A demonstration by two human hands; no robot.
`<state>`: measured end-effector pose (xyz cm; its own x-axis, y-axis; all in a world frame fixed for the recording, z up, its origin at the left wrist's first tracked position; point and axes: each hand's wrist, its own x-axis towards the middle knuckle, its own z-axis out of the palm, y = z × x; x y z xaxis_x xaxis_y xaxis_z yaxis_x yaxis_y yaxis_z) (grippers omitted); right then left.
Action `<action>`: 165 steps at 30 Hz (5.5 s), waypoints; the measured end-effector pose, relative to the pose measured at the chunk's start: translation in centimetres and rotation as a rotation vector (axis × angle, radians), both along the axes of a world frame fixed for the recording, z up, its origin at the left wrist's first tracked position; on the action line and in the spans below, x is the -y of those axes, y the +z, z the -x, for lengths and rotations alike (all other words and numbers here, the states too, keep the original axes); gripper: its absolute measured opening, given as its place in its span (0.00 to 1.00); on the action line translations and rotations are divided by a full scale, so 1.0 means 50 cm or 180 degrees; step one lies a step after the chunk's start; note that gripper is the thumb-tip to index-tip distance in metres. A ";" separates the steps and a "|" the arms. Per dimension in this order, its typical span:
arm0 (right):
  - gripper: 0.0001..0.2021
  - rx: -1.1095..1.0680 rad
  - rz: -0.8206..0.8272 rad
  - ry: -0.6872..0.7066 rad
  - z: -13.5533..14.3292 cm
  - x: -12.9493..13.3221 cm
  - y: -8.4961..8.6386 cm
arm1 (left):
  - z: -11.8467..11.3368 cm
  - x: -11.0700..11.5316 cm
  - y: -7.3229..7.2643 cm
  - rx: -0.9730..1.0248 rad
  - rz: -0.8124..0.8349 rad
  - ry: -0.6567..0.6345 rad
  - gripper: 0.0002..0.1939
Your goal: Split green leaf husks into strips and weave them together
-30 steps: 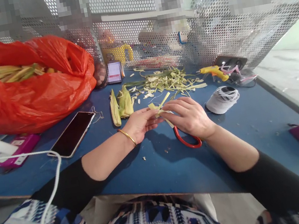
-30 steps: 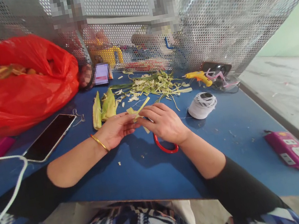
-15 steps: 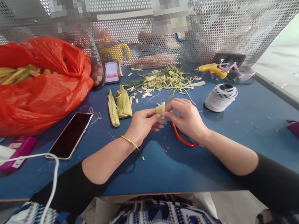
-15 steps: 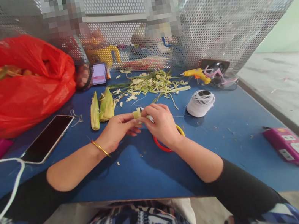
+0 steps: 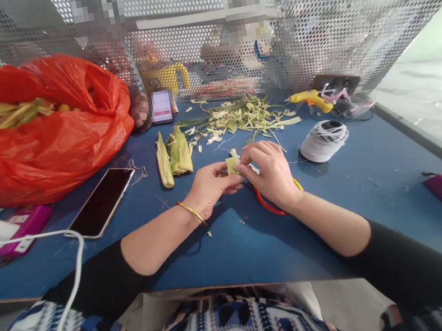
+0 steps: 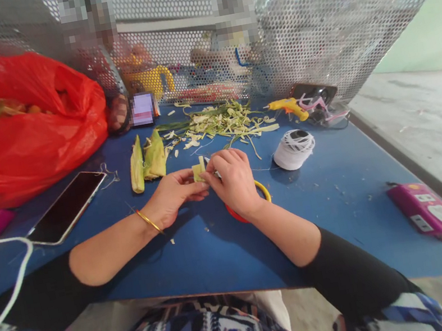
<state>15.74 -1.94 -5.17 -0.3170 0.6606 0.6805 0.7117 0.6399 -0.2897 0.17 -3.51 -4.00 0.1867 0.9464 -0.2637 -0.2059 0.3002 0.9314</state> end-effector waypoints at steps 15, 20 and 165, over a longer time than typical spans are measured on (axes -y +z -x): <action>0.11 0.0873 -0.1184 0.0249 -0.016 0.000 0.016 | 0.011 -0.011 0.010 0.0228 0.0197 0.0139 0.07; 0.10 0.0912 -0.1102 0.0287 0.001 0.015 0.012 | 0.003 -0.010 0.006 0.0163 0.0089 0.0342 0.09; 0.16 -0.2034 0.2550 0.0679 -0.009 -0.002 0.048 | 0.014 -0.013 0.009 -0.0378 -0.0362 -0.0249 0.05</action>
